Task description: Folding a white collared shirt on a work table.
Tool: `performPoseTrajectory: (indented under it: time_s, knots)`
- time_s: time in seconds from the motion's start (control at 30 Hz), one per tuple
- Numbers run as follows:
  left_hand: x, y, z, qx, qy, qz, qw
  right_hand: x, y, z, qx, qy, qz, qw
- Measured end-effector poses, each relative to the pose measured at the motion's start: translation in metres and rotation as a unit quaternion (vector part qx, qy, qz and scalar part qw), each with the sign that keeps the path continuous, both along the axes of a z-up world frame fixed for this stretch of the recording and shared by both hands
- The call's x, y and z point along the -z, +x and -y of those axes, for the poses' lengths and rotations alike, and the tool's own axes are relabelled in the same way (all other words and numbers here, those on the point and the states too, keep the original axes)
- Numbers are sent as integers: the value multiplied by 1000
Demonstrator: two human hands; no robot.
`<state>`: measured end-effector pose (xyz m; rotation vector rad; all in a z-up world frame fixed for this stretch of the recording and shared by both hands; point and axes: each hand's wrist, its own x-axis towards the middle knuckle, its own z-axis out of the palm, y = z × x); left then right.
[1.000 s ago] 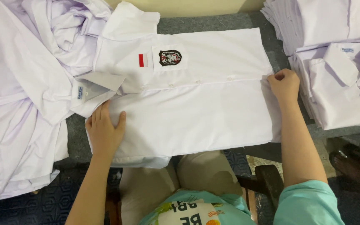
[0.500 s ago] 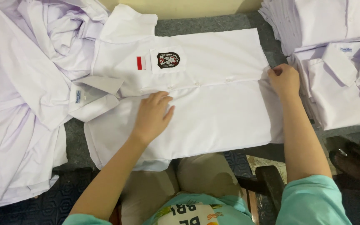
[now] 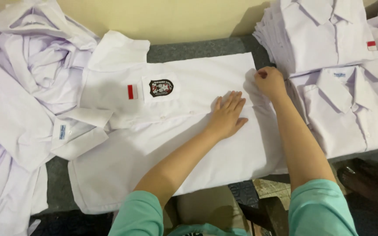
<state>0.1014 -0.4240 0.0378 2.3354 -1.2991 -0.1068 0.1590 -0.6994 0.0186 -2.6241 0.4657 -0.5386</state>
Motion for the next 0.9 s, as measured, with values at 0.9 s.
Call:
performPoseTrajectory:
  time_s: [0.9]
  knots:
    - [-22,-3,-11,50,7,-43,998,38,96,31,10,170,102,980]
